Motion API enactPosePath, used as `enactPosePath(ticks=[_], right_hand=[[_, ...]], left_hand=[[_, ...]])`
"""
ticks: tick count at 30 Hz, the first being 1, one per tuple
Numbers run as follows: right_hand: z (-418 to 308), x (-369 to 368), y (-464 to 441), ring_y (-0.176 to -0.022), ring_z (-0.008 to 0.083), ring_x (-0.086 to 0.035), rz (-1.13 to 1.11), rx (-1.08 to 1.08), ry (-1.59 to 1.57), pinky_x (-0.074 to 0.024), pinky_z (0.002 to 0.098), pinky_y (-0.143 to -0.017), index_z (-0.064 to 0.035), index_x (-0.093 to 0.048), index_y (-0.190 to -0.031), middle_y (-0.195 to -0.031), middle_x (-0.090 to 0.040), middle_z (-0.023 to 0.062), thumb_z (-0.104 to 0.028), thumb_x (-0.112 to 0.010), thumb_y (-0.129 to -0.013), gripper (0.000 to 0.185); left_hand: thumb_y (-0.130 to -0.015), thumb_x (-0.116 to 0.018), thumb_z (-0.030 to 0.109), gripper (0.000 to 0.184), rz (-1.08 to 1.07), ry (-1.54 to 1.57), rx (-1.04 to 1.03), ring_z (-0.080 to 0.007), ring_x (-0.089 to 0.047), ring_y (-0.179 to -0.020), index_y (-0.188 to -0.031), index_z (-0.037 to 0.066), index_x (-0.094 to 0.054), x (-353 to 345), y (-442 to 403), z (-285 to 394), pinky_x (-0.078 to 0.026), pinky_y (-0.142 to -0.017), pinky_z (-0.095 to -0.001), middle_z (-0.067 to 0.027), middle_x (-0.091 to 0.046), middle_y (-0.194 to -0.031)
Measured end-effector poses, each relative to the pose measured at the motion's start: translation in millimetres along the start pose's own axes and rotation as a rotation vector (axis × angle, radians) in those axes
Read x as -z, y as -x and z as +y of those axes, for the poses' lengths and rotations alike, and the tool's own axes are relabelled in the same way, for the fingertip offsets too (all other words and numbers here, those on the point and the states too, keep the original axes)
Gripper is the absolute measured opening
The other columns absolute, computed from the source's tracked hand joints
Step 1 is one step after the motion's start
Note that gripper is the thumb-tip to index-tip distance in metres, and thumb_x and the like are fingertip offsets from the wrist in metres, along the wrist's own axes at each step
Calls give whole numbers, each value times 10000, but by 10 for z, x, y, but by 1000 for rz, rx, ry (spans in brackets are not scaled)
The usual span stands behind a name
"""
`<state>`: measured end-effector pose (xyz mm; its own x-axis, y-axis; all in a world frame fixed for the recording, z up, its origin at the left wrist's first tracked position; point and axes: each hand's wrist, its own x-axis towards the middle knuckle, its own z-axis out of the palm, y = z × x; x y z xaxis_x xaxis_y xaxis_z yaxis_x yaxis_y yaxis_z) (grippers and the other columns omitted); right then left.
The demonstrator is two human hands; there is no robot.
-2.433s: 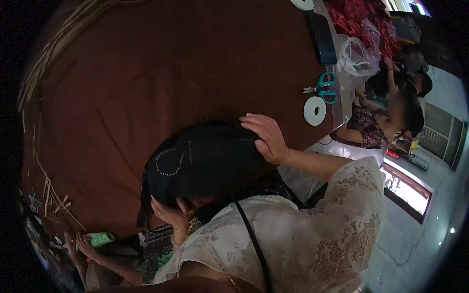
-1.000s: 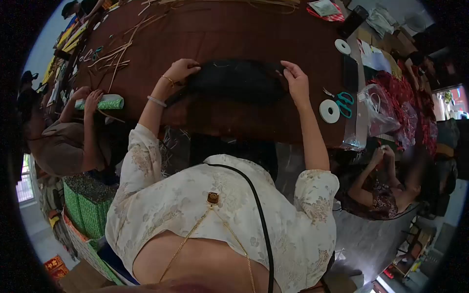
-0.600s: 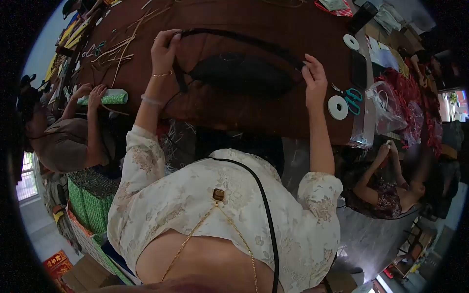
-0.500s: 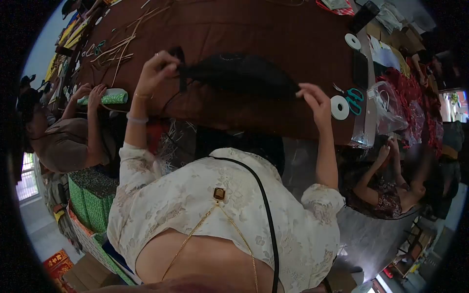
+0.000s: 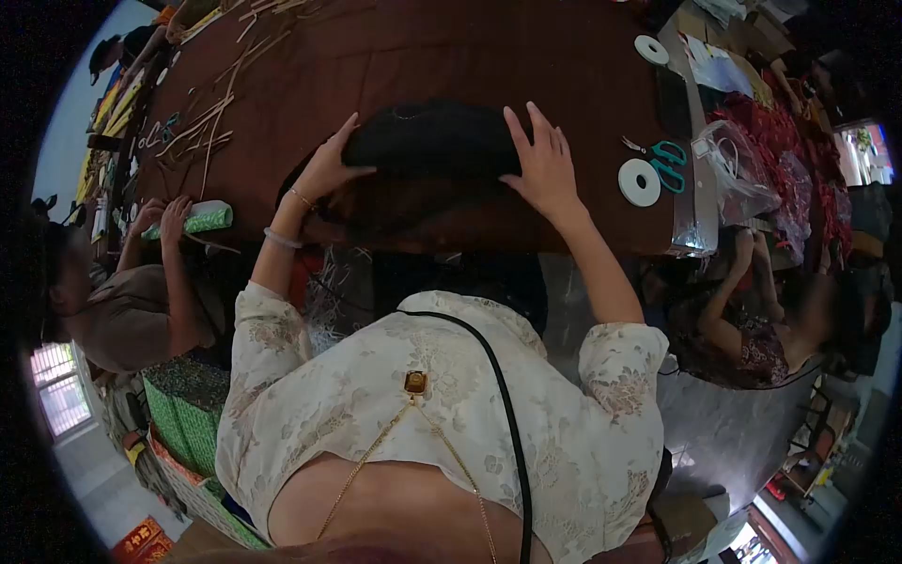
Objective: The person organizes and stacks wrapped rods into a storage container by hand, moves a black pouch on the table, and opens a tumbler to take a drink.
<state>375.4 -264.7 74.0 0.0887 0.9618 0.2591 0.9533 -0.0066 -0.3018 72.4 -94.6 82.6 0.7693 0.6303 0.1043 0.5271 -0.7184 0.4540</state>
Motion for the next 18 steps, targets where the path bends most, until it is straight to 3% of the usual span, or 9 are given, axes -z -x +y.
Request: enactPosePath(ticks=[2,6,8,9,11,12,15,16,18], right_hand=[[11,-18,-146,-1067,334,-525,-138,-236,-202,-469,420,-854,-219,-196,-1422,-1309,-413,162,-225,-759,-676,935],[53,-41,-347,-1024,304,-556,-320,-207,-25,-493,406,-809,-219,-289,-1389,-1242,-495,123,-215,-755,-672,855],[135,-172,-352,-1053,272,-540,-8,-143,-87,-475,383,-831,-234,-355,-1348,-1164,-548,74,-179,-738,-660,790],[142,-215,-373,-1027,279,-547,114,-121,-56,-475,378,-825,-177,-409,-1296,-1131,-555,85,-109,-727,-656,718],[199,-291,-397,-1041,282,-540,218,-65,-77,-468,382,-829,-157,-439,-1253,-1140,-544,84,-63,-716,-658,663],[223,-322,-390,-1054,285,-533,335,-7,-96,-461,385,-833,-136,-469,-1210,-1148,-533,82,-17,-706,-660,611],[251,-415,-246,-1029,300,-529,436,50,-67,-435,386,-836,-118,-486,-1159,-1188,-494,85,65,-646,-673,543],[273,-432,-208,-1029,300,-529,438,50,-68,-435,386,-836,-118,-486,-1159,-1188,-494,85,65,-646,-673,543],[301,-451,-90,-994,303,-526,386,163,-36,-422,387,-822,-119,-491,-1144,-1211,-461,90,112,-603,-665,543]], left_hand=[[-633,-779,286,853,-81,211,226,-319,-507,-1117,-1353,96,-362,-4,-169,-64,-411,-922,-396,-188,-507,-1235],[-669,-756,247,706,-40,211,82,-331,-562,-1017,-1285,85,-451,-85,-347,-197,-460,-842,-389,-168,-584,-1118],[-712,-668,75,460,228,153,-10,-320,-570,-988,-1154,74,-542,-5,-439,-88,-464,-821,-389,-140,-605,-1062],[-712,-668,75,460,226,151,-8,-320,-570,-988,-1154,74,-542,54,-485,-67,-464,-821,-389,-140,-605,-1062],[-675,-562,-83,411,456,76,-220,-321,-571,-970,-1055,75,-564,114,-512,-15,-471,-802,-379,-120,-612,-1019],[-618,-500,-152,417,445,10,-187,-299,-584,-962,-965,68,-567,167,-466,113,-476,-794,-369,-101,-616,-989],[-602,-522,-144,390,534,-89,-449,-283,-588,-969,-925,71,-570,35,-278,-17,-475,-797,-376,-92,-611,-954],[-586,-560,-120,366,520,-73,-428,-283,-586,-979,-894,77,-571,-59,-146,-8,-471,-806,-392,-83,-603,-949],[-584,-608,-66,373,341,-134,-512,-297,-568,-1009,-922,87,-566,-179,64,-109,-459,-833,-403,-89,-592,-1001]])
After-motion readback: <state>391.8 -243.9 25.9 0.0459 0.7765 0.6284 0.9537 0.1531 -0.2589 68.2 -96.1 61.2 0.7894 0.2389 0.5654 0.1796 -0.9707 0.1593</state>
